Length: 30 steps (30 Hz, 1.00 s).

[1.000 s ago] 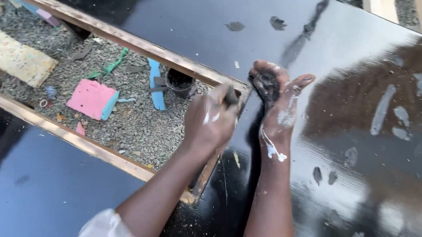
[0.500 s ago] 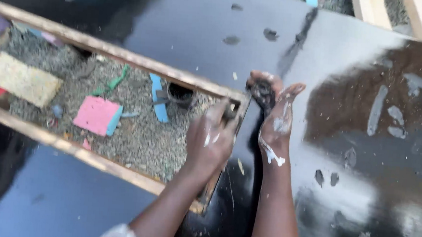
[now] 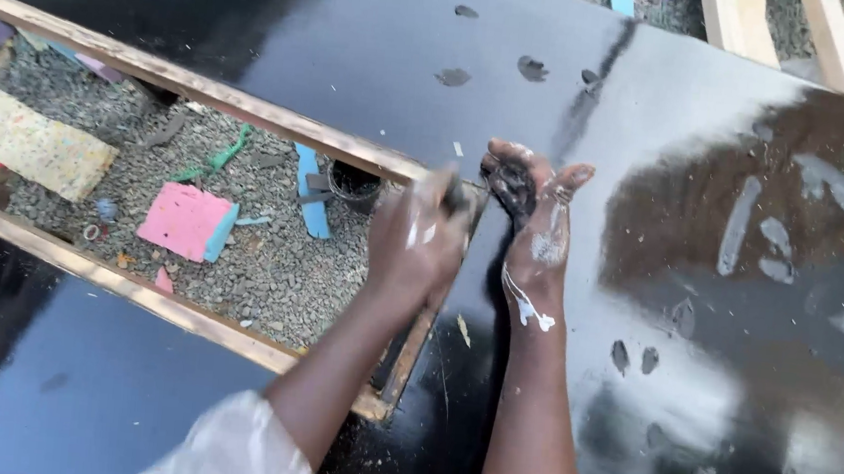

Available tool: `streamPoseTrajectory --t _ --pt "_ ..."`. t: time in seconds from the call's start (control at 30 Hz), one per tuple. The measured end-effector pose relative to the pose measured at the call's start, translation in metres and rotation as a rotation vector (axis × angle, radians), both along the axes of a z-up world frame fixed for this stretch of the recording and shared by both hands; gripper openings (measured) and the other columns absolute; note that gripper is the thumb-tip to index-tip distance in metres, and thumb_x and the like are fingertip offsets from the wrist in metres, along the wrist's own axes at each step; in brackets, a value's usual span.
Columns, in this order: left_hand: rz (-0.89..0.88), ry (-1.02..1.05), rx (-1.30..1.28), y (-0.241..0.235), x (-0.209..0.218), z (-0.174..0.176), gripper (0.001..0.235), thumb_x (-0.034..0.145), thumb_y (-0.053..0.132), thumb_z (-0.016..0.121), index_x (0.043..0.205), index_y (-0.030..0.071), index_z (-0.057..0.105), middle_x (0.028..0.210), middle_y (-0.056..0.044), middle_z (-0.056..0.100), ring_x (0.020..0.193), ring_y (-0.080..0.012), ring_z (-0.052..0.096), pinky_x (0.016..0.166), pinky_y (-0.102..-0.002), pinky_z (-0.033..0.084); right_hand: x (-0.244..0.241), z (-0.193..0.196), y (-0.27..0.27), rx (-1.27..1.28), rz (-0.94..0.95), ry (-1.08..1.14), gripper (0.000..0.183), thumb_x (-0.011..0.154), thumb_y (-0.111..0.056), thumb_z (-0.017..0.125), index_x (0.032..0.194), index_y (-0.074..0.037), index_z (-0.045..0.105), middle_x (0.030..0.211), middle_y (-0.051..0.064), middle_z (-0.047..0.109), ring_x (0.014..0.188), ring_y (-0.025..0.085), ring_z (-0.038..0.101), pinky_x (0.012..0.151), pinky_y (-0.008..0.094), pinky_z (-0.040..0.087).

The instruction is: The person sands the edges of a wooden frame attached to a black surface using a sanding block. They work along the frame's perimeter, smoothing the wood with repetitive hand motions.

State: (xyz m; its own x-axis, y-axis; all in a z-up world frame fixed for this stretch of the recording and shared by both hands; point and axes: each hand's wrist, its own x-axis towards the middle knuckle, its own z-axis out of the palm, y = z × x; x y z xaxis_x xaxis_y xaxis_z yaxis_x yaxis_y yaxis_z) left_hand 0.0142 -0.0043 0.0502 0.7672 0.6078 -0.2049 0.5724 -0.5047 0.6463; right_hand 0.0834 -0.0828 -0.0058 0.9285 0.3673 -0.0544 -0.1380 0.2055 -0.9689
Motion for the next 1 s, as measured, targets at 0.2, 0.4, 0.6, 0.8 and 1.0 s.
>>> streamPoseTrajectory --t 0.2,0.4,0.6,0.8,1.0 --pt "-0.008 -0.037 0.004 0.020 0.024 -0.029 0.005 0.088 0.024 0.071 0.085 0.020 0.070 0.087 -0.012 0.076 0.101 -0.0402 0.072 0.086 -0.052 0.053 -0.004 0.005 0.000 -0.010 0.002 0.013 0.102 0.088 -0.077 0.003 0.129 -0.010 0.066 0.131 0.019 0.066 0.133 0.033 0.058 0.121 0.048 0.036" --pt "0.040 0.036 -0.122 0.003 -0.013 0.006 0.016 0.089 0.023 0.067 0.094 0.009 0.071 0.102 -0.022 0.077 0.110 -0.0474 0.068 0.098 -0.059 0.050 -0.002 0.001 -0.001 -0.047 0.011 0.074 0.102 0.084 -0.081 0.003 0.128 -0.015 0.067 0.128 0.014 0.067 0.134 0.029 0.057 0.124 0.045 0.032" --pt "0.079 0.073 -0.128 -0.007 -0.021 0.003 0.014 0.095 0.022 0.066 0.098 0.010 0.072 0.099 -0.021 0.077 0.104 -0.0424 0.072 0.091 -0.053 0.055 -0.002 0.008 -0.003 -0.022 0.014 0.008 0.102 0.087 -0.079 0.007 0.128 -0.007 0.066 0.130 0.017 0.067 0.133 0.031 0.058 0.121 0.045 0.038" --pt "-0.063 -0.255 0.016 0.010 0.006 -0.015 0.010 0.090 0.014 0.065 0.094 0.007 0.071 0.085 -0.021 0.075 0.092 -0.0471 0.073 0.077 -0.058 0.054 -0.003 0.004 0.001 -0.019 -0.014 -0.015 0.103 0.085 -0.080 0.004 0.128 -0.010 0.067 0.129 0.017 0.067 0.131 0.030 0.060 0.120 0.045 0.041" --pt "-0.090 -0.219 -0.030 0.016 0.004 -0.027 0.012 0.088 0.024 0.067 0.088 0.012 0.066 0.085 -0.018 0.076 0.094 -0.0471 0.073 0.078 -0.057 0.054 -0.005 0.008 0.004 -0.040 -0.006 -0.054 0.103 0.087 -0.078 0.002 0.128 -0.007 0.065 0.131 0.020 0.066 0.132 0.033 0.060 0.119 0.047 0.040"
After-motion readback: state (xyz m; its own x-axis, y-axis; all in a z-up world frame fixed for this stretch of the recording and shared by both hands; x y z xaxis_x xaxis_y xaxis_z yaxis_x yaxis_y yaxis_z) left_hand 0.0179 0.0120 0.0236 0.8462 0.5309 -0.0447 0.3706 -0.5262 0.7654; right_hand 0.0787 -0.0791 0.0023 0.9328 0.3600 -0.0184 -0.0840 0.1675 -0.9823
